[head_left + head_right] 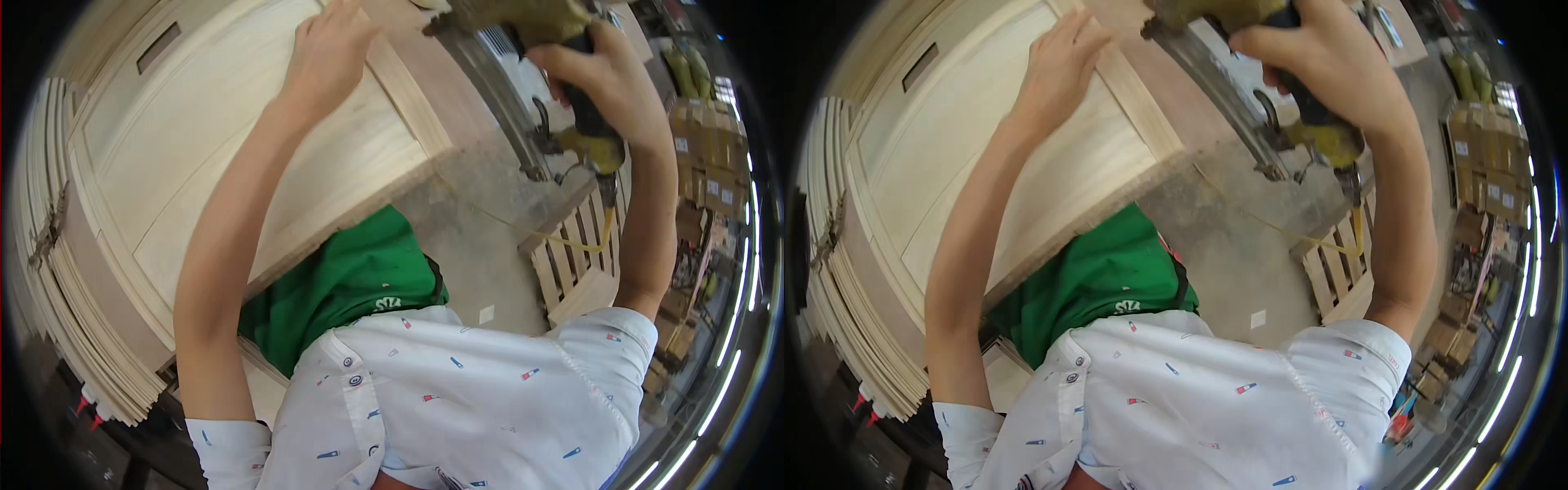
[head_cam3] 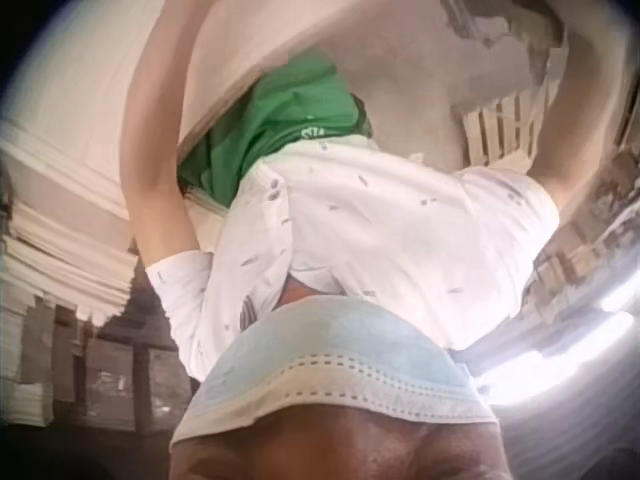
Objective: Assembling a wooden panel by applying glue and using a pneumatic nail gun to attach wooden strips.
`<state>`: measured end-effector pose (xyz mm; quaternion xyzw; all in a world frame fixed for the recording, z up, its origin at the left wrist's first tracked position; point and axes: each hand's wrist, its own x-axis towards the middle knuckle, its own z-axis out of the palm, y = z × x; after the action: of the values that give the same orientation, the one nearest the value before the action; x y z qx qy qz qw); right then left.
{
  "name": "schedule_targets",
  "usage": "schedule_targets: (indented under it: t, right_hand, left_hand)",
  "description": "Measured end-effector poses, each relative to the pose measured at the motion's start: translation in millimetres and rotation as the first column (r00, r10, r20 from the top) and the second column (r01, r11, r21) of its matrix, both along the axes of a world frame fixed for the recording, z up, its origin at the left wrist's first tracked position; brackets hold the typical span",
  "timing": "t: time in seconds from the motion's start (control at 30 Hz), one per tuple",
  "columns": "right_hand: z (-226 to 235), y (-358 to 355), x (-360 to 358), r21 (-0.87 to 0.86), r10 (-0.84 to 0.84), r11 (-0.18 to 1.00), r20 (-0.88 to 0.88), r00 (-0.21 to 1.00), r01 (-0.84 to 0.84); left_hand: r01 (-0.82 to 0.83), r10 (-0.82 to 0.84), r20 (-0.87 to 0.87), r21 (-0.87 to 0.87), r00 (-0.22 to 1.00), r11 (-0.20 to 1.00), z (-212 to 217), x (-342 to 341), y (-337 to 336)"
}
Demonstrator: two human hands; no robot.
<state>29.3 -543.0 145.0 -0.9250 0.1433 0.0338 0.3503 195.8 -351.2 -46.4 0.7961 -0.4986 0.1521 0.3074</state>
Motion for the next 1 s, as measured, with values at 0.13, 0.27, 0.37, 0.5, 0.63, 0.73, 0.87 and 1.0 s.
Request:
schedule_targets:
  t: [0.13,0.27,0.37,0.5,0.63,0.73,0.87,1.0]
  right_hand:
    - [-15,6,-71,0.042,-0.191,0.980,-0.053,0.980,0.193]
    - [-30,13,-99,0.085,-0.221,0.971,-0.033,0.975,0.223]
    - [-30,17,-105,0.043,-0.192,0.980,-0.085,0.978,0.197]
    - [-31,27,-106,0.090,-0.156,0.983,-0.067,0.985,0.162]
    - [-34,29,-106,0.129,-0.110,0.985,-0.063,0.992,0.118]
    - [-35,33,-105,0.126,-0.097,0.987,-0.044,0.994,0.102]
    - [-32,39,-101,0.066,-0.103,0.992,-0.079,0.992,0.108]
    - [-31,39,-101,0.048,-0.093,0.994,-0.106,0.990,0.099]
  left_hand:
    - [0.167,-0.166,-0.130,-0.001,0.978,0.986,18,-93,23]
    - [0.191,-0.170,-0.230,0.073,0.958,0.979,24,-136,41]
    - [0.151,-0.138,-0.136,0.087,0.981,0.985,19,-143,42]
    - [0.065,-0.059,-0.102,0.060,0.993,0.996,12,-154,32]
    - [-0.009,0.011,-0.075,0.021,0.997,1.000,7,-155,25]
    - [-0.011,0.009,-0.078,-0.019,0.997,1.000,3,-154,24]
    - [-0.005,0.001,-0.089,-0.043,0.996,0.999,2,-152,24]
    - [-0.007,-0.001,-0.105,-0.075,0.994,0.997,2,-153,19]
